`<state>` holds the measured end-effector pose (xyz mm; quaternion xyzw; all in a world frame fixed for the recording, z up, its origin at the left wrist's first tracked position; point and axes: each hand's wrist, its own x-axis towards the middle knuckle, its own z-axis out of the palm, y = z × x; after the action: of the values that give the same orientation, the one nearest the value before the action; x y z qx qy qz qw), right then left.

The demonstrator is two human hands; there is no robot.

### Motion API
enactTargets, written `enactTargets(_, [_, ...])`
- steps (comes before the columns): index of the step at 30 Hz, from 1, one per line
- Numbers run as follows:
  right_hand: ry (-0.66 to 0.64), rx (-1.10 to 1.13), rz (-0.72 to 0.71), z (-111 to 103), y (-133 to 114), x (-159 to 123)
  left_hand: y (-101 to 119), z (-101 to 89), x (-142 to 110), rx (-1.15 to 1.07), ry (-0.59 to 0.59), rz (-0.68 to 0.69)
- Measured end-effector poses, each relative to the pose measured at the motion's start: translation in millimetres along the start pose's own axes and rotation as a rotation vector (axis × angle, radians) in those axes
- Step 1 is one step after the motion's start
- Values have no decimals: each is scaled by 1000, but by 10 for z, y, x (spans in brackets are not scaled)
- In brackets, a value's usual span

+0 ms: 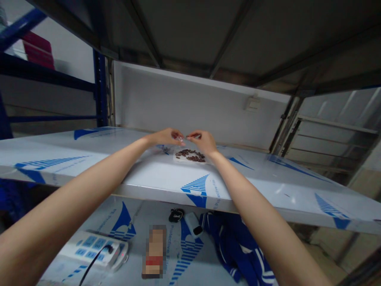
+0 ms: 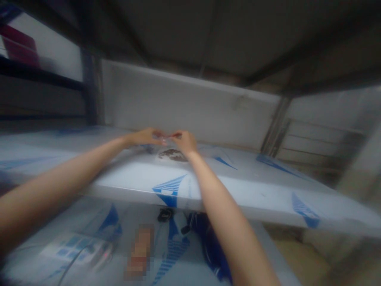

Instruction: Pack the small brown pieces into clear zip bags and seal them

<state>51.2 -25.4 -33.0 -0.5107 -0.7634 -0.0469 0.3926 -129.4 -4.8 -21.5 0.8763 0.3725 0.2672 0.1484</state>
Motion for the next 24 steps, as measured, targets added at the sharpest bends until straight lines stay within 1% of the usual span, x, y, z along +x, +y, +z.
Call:
enactTargets(2, [3, 40, -24, 3, 6, 10, 25, 29, 13, -21, -13, 44])
enactTargets(4, [-22, 15, -42, 11, 4, 12, 24, 45, 35, -33, -4, 72])
enactTargets(6, [-12, -17, -31, 18, 3, 14, 4, 42, 58, -37, 38, 83])
enactTargets(8, [-2, 8, 12, 27, 2, 22, -21, 27, 76, -28, 100, 83])
enactTargets(9, [-21, 57, 41, 33, -1, 26, -32, 19, 83, -22, 135, 77])
enactTargets(11, [-110, 228, 106, 46, -16, 29, -49, 12, 94, -7, 197, 59])
enactTargets(13, [-199, 445, 170, 54, -37, 21, -56, 20, 101, -5, 231, 50])
enactTargets(14, [-221, 544, 197, 52, -46, 14, -56, 30, 104, -14, 235, 50])
enactTargets(16, [-215, 685, 228, 34, -52, 1, -50, 54, 108, -53, 216, 71])
enactTargets(19, [-153, 743, 222, -11, -27, -3, -38, 76, 114, -156, 190, 151])
enactTargets(21, [-121, 720, 201, -23, 1, 7, -36, 73, 116, -207, 232, 183])
enactTargets(24, [-96, 684, 162, 6, 40, 28, -31, 49, 112, -216, 336, 157])
